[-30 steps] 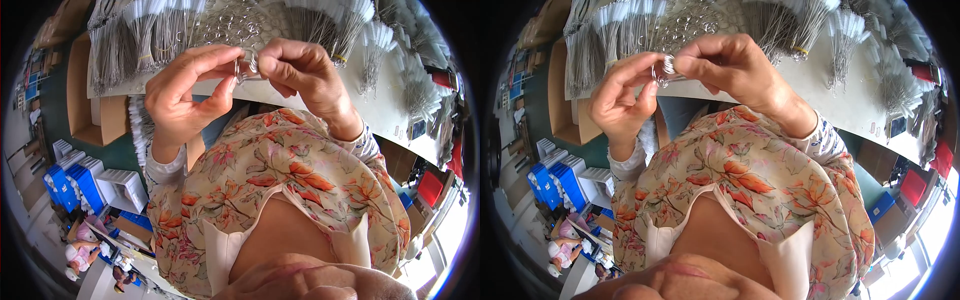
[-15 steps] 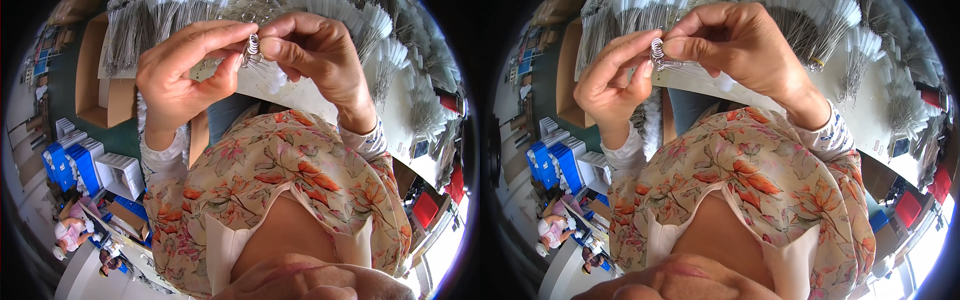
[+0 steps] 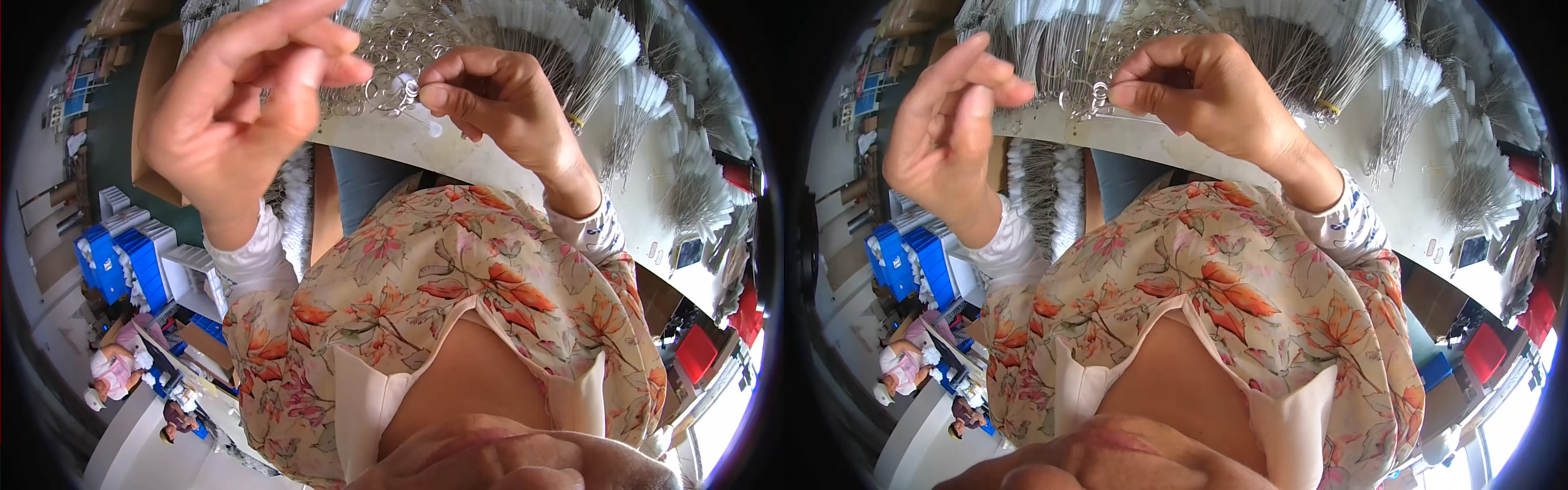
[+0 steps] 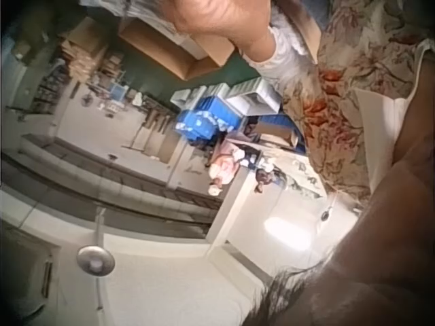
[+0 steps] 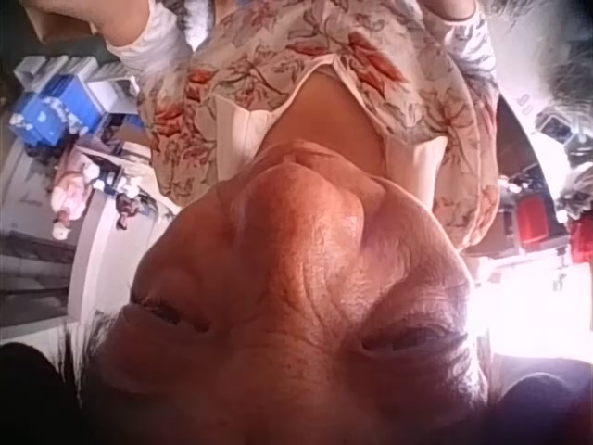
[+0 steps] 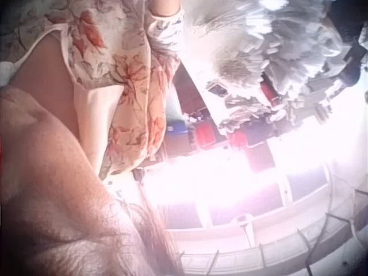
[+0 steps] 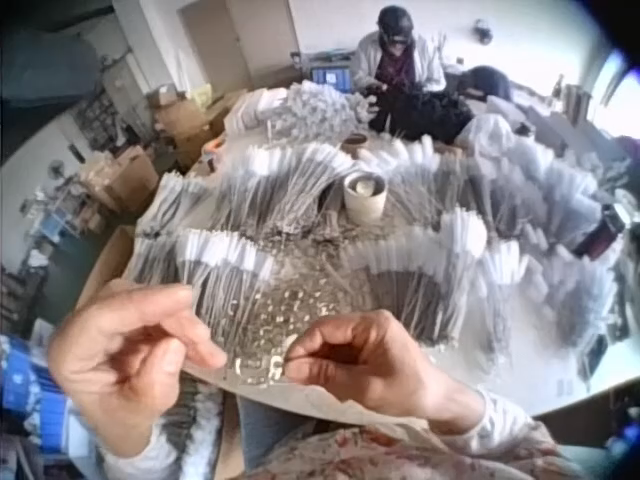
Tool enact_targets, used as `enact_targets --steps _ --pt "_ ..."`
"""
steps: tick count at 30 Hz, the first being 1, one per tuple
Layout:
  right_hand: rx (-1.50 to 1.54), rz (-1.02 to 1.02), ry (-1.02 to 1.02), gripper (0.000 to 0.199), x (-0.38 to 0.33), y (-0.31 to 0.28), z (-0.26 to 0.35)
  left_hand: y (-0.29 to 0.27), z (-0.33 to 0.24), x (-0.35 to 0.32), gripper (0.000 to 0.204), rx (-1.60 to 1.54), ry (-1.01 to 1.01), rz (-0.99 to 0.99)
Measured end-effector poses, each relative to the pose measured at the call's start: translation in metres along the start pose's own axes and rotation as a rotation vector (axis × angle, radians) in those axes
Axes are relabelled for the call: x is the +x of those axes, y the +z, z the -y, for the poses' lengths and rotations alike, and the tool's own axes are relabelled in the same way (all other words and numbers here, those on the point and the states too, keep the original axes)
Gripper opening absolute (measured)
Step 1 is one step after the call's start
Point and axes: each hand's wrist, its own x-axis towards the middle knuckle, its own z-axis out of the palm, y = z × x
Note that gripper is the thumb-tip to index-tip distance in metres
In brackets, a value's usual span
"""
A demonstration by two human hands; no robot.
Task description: Attaching small metal rings to the stems of white brushes.
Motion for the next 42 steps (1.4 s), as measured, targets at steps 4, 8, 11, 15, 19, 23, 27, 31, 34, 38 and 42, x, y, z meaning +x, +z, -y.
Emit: enact_targets --steps 4,8,11,15,19,23,27,31,34,38,42 --pt "0.093 -0.043 -0.014 0.014 -0.001 -0.002 0.005 0.018 0.007 0.009 0.023 0.084 0.027 0.024" --pt "0.135 -0.056 -0.011 0.014 0.000 -0.008 0.008 0.011 0.015 0.006 0.019 0.045 -0.070 0.294" --pt "0.128 -0.057 -0.054 0.015 0.003 -0.011 0.009 0.014 0.010 0.009 0.020 0.188 -0.162 0.351" --pt "-0.034 -0.144 -0.341 0.013 0.009 -0.003 -0.003 0.019 0.023 0.005 0.015 0.075 -0.166 0.246" --pt "0.326 0.014 -0.115 0.012 0.010 -0.005 0.009 0.034 0.037 -0.006 0.015 -0.627 -0.345 0.128" --pt "0.369 0.022 -0.108 0.009 0.009 0.000 0.006 0.044 0.048 -0.010 0.017 -0.966 -0.326 0.045" --pt "0.044 -0.207 -0.347 0.009 0.009 0.005 0.005 0.031 0.043 -0.008 0.016 -0.607 -0.294 0.055" --pt "-0.200 -0.255 -0.471 0.011 0.011 0.001 0.009 0.016 0.020 0.002 0.023 -0.176 -0.133 0.075" --pt "-0.316 -0.258 -0.559 0.009 0.012 0.001 0.011 0.006 0.009 0.010 0.028 0.011 -0.065 0.262" --pt "-0.360 -0.267 -0.607 0.011 0.012 0.004 0.011 0.002 0.000 0.013 0.025 0.048 -0.147 0.312" --pt "-0.423 -0.254 -0.621 0.013 0.012 0.004 0.010 0.005 0.007 0.009 0.022 -0.057 -0.161 0.294"
